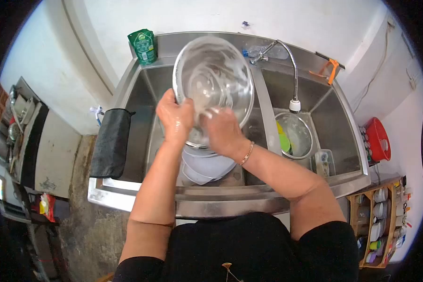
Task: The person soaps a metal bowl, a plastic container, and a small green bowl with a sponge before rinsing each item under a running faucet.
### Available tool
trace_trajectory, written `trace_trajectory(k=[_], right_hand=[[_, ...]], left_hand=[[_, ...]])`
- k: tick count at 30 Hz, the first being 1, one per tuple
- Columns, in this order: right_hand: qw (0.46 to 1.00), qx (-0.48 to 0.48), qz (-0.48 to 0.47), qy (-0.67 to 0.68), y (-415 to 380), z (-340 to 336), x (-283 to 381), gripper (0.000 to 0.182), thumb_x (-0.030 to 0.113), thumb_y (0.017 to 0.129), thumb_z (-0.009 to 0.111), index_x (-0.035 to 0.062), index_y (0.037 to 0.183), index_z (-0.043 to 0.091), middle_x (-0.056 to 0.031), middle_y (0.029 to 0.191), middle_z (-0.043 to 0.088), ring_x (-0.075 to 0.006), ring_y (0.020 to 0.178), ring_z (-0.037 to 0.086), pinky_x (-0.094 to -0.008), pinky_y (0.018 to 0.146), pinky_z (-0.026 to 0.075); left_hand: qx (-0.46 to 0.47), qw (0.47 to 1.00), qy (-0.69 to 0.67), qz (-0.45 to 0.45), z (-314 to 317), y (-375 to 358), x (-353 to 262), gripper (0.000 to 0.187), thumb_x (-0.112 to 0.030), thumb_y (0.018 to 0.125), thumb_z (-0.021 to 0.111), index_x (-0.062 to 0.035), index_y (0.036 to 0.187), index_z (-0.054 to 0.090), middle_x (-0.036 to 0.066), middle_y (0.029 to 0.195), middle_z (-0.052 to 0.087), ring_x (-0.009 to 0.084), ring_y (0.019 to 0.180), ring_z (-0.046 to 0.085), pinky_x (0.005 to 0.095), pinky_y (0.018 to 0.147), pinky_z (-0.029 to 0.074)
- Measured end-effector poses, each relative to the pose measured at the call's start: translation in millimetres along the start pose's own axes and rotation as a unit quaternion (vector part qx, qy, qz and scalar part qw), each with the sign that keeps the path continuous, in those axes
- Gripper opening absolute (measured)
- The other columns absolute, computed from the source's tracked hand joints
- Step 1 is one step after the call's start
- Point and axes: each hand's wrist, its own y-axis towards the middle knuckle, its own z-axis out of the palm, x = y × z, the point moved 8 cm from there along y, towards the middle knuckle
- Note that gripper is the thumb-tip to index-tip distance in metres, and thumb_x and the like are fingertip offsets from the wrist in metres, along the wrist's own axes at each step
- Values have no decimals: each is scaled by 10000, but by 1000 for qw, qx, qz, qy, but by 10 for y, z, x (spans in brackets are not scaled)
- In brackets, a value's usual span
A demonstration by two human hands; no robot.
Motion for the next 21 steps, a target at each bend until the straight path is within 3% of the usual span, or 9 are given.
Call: trace_trajectory(k=[1,3,7,9,11,14,17,19,21], right_hand=[[1000,-1,3,-2,-108,69,-60,138,141,617,602,116,751,578,-48,795,554,-223,843,531,-380,746,384],[987,-27,-139,-77,-396,106,-57,146,155,619,610,123,760,590,-41,811,554,-227,878,524,-381,757,388],[983,-33,-144,-110,-316,-118,-307,136,130,642,565,145,771,603,-26,813,552,-223,901,522,-379,775,381],[982,-59,-152,-98,-203,-213,-191,106,105,652,537,126,742,589,-29,787,545,-226,850,526,-377,763,378],[986,-92,-114,-78,-32,-362,-41,81,97,660,524,107,722,574,-40,761,537,-232,804,526,-376,737,377],[992,-78,-81,-63,23,-303,65,78,106,667,522,92,723,576,-47,756,542,-220,810,528,-371,703,379],[985,-100,-121,-66,-231,-133,-33,106,118,672,529,106,757,592,-35,744,542,-204,797,534,-365,706,393],[974,-86,-172,-120,-408,-157,-222,122,118,663,542,147,762,606,-22,771,540,-199,797,528,-377,745,395],[978,-40,-154,-134,-321,-159,-374,129,125,653,554,179,754,614,-7,786,530,-195,814,518,-402,779,388]], left_hand=[[3,1000,-2,1,-33,98,123,162,-68,616,573,29,745,560,125,634,564,170,564,523,298,578,420],[62,992,-85,-68,-55,300,574,176,-65,621,584,40,761,556,121,647,574,154,563,525,283,578,422],[36,978,-149,-139,-178,294,569,181,-67,621,605,38,754,542,126,671,579,182,595,541,303,606,433],[-113,990,71,-46,-317,148,179,214,-77,609,627,32,764,529,147,708,580,225,644,558,331,643,438],[-112,993,4,29,-75,-86,116,215,-76,602,605,22,774,521,163,733,580,270,682,563,348,676,439],[-85,995,-18,47,0,-48,34,176,-56,611,578,20,764,537,144,708,590,227,652,564,332,650,442],[27,989,-125,-72,-65,213,361,92,-1,646,534,14,728,572,26,659,582,85,575,500,244,560,417],[84,983,-118,-111,-197,296,377,81,9,647,541,8,722,569,-1,659,568,76,579,495,224,564,407],[84,977,-170,-102,-136,307,451,108,-17,633,572,15,736,562,36,681,582,105,600,510,251,584,420]])
